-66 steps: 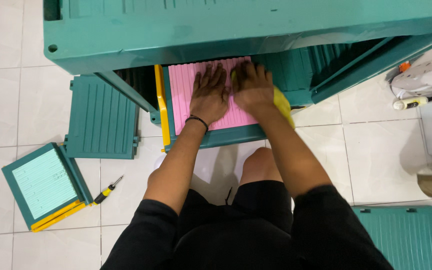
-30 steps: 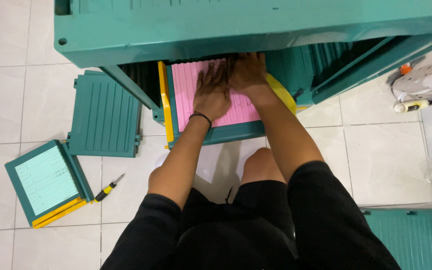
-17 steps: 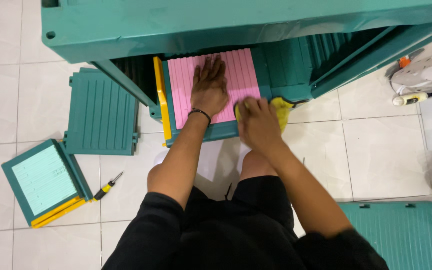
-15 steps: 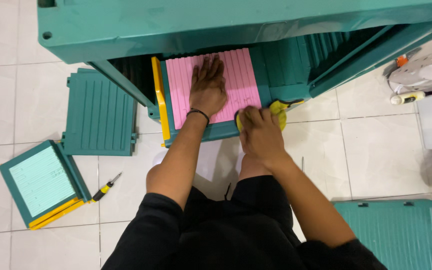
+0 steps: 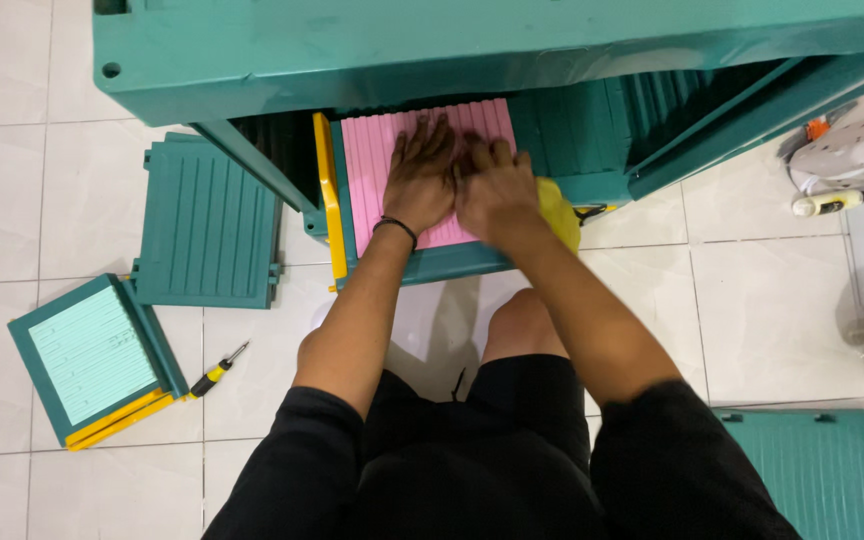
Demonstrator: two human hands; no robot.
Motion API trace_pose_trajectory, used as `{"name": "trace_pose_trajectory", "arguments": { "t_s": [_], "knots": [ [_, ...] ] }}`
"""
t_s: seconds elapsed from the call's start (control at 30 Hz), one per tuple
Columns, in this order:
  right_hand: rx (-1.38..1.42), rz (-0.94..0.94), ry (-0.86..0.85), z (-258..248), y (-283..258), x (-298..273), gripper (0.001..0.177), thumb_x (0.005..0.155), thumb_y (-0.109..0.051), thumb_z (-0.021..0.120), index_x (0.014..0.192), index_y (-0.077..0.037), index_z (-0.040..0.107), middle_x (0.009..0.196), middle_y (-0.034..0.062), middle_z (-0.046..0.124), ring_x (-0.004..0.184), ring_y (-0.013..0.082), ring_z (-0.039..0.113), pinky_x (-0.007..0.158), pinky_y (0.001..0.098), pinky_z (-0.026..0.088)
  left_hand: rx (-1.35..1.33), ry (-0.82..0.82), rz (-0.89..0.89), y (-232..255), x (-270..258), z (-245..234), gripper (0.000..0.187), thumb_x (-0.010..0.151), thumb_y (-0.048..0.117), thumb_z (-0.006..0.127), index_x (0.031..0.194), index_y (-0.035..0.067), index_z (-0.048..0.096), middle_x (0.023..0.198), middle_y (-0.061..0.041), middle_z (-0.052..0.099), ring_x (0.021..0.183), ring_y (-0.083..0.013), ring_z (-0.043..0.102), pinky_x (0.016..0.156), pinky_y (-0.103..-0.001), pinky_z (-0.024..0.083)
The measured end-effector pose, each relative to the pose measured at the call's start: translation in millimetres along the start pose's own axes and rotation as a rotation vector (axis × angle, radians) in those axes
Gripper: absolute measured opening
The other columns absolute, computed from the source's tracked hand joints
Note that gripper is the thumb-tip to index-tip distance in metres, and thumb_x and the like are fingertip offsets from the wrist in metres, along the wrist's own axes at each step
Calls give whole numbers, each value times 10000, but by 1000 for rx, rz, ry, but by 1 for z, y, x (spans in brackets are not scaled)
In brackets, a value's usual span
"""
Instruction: The person assembles a modular plastic storage unit by stacking green panels and inserting pink and yellow drawer inserts. They wipe the surfaces with a cloth and secure the components together.
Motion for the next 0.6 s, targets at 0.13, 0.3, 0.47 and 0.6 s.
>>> {"name": "trace_pose_trajectory", "arguments": {
  "t_s": [0.13,0.3,0.47,0.6],
  "knots": [
    [95,9,40,8,24,42,428,904,-339,564,1212,-78,705,1565,150,434,1340,407,399,985,596,348,-2,13,8,-2,9,1,678,910,276,539,1554,113,400,1662,-94,292,1554,-304,184,1247,-532,119],
    [147,35,119,4,24,39,411,905,-332,607,1233,-103,705,1554,192,415,1364,472,333,928,688,289,-9,62,20,-6,11,6,650,975,270,504,1586,92,371,1682,-104,280,1572,-297,185,1266,-535,113],
    [142,-43,160,-14,-2,-34,332,900,-276,644,1202,-151,703,1556,163,474,1470,403,337,1116,632,273,-4,25,-30,-16,14,18,693,951,242,503,1590,55,310,1694,-119,230,1577,-280,160,1266,-498,95],
    [131,-23,146,-27,-9,-92,497,818,-239,623,1293,-115,702,1434,112,541,1422,363,390,1114,657,267,8,45,-5,-18,19,22,702,927,161,500,1598,55,322,1700,-124,239,1572,-285,162,1258,-494,88]
  ]
}}
Point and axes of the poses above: each hand's wrist, its own x-axis towards the middle knuckle, its own z-axis out of the palm, y = z × x, the point moved 7 cm from there along x, towards the middle knuckle
